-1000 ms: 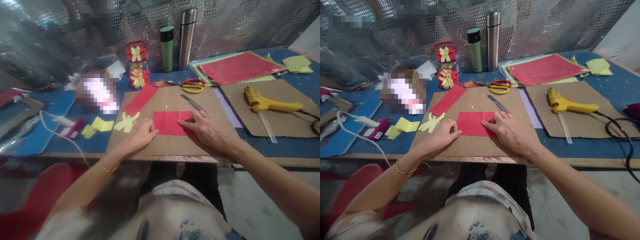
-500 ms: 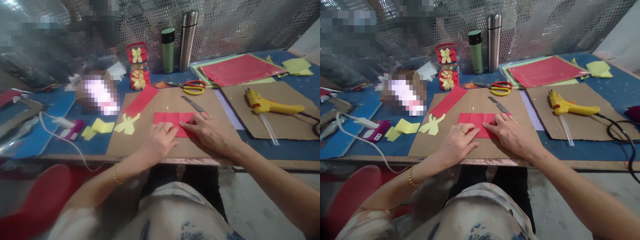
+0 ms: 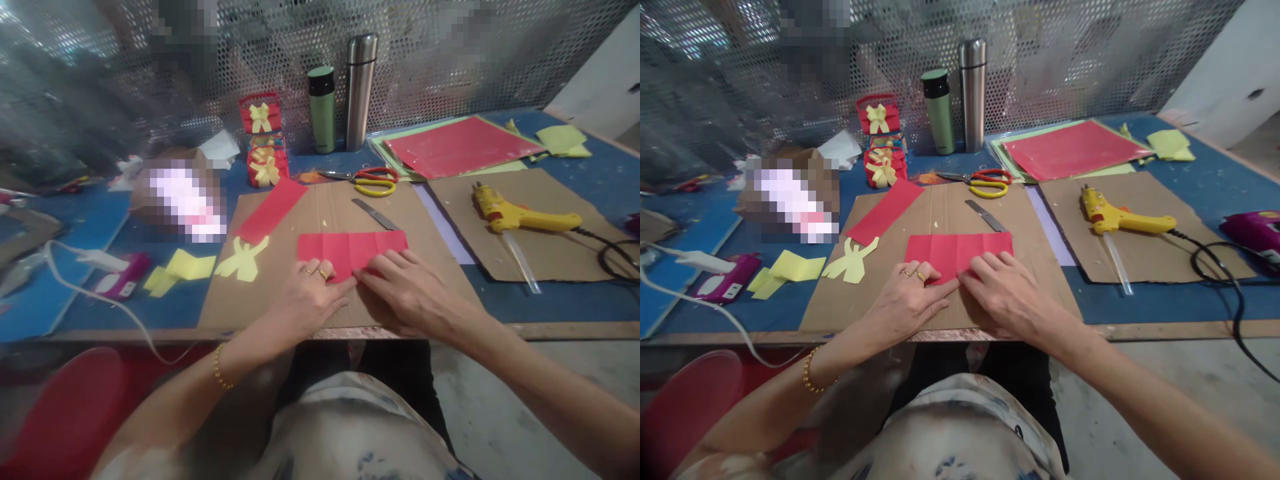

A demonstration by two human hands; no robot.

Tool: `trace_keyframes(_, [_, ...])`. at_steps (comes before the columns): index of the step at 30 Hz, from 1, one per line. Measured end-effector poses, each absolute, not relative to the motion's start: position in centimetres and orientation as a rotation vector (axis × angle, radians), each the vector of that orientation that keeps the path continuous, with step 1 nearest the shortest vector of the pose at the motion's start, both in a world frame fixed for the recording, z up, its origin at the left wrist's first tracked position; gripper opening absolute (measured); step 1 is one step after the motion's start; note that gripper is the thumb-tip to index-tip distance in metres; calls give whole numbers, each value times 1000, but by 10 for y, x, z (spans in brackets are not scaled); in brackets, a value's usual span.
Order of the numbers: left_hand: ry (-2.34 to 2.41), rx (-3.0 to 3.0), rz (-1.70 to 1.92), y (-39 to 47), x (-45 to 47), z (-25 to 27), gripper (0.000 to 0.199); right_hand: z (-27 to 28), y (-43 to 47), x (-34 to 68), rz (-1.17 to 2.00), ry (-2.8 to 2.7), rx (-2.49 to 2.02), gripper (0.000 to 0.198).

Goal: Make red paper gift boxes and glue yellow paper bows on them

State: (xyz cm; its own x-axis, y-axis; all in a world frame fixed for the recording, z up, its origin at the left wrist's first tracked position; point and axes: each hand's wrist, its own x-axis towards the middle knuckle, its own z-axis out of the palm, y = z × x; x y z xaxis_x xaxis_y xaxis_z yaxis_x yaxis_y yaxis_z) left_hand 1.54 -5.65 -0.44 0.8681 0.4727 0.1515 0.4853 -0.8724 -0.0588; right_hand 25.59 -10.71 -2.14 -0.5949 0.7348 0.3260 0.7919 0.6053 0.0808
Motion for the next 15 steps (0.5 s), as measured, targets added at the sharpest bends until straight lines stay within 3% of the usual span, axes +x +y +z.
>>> trace_keyframes(4, [-740, -2937, -272, -55, 15, -7, 36, -25, -129, 255, -279, -2555, -1273, 17])
trace_keyframes(15, [-678, -2935, -344, -53, 13, -11, 36, -2, -158, 295, -200, -2447, -1420, 23])
